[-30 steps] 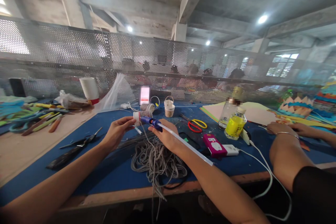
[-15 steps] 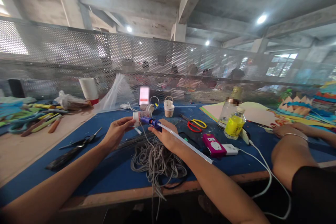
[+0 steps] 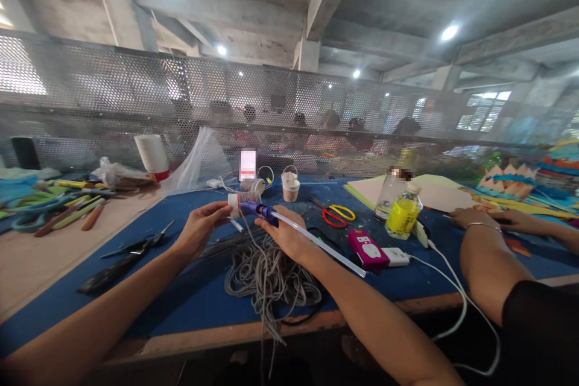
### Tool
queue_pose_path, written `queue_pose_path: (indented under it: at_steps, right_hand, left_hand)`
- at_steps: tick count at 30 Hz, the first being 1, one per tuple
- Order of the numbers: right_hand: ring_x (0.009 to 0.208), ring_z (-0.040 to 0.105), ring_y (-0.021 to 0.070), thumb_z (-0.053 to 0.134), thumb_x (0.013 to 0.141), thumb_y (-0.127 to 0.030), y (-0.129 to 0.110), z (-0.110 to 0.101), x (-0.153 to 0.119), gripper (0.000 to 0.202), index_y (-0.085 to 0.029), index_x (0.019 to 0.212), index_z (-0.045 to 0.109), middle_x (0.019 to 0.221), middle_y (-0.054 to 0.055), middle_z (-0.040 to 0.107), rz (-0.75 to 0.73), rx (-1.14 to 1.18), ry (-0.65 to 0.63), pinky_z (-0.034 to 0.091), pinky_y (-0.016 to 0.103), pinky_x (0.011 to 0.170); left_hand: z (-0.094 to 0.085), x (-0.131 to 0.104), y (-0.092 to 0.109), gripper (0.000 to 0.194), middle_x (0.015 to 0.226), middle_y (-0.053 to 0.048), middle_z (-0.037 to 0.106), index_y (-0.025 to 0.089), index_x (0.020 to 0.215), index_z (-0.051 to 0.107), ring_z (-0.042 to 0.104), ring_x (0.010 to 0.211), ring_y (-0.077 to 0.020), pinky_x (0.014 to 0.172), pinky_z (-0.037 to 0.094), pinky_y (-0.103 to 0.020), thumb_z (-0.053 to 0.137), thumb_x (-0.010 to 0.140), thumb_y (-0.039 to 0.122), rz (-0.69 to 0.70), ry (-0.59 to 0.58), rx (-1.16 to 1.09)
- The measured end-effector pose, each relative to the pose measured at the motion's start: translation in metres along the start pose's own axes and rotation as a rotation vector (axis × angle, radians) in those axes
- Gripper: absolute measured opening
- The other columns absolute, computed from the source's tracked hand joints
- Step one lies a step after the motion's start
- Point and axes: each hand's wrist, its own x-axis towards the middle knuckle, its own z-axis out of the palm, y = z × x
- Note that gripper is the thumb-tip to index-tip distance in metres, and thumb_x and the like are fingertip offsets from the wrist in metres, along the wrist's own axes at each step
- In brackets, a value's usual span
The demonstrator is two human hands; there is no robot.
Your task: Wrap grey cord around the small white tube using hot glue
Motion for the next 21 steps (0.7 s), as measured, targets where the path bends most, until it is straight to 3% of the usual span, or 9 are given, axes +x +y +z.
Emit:
queue_pose_path:
  at_steps: [21]
  right_hand:
    - [0.080,0.063,0.0181,0.055,0.086,-0.052,-0.0001,-0.0006,-0.0013,0.034,-0.020,0.091,0.062,0.085,0.003,0.068,-0.009,-0.044,-0.032,0.044,0.026,0.072]
  left_hand:
    - [-0.0009,0.0011,-0.0012,0.032,0.087,-0.006,0.074,0.018,0.087,0.075,0.065,0.083,-0.0198,0.078,0.049,-0.030,0.078,0.065,0.040,-0.008,0.000,-0.032]
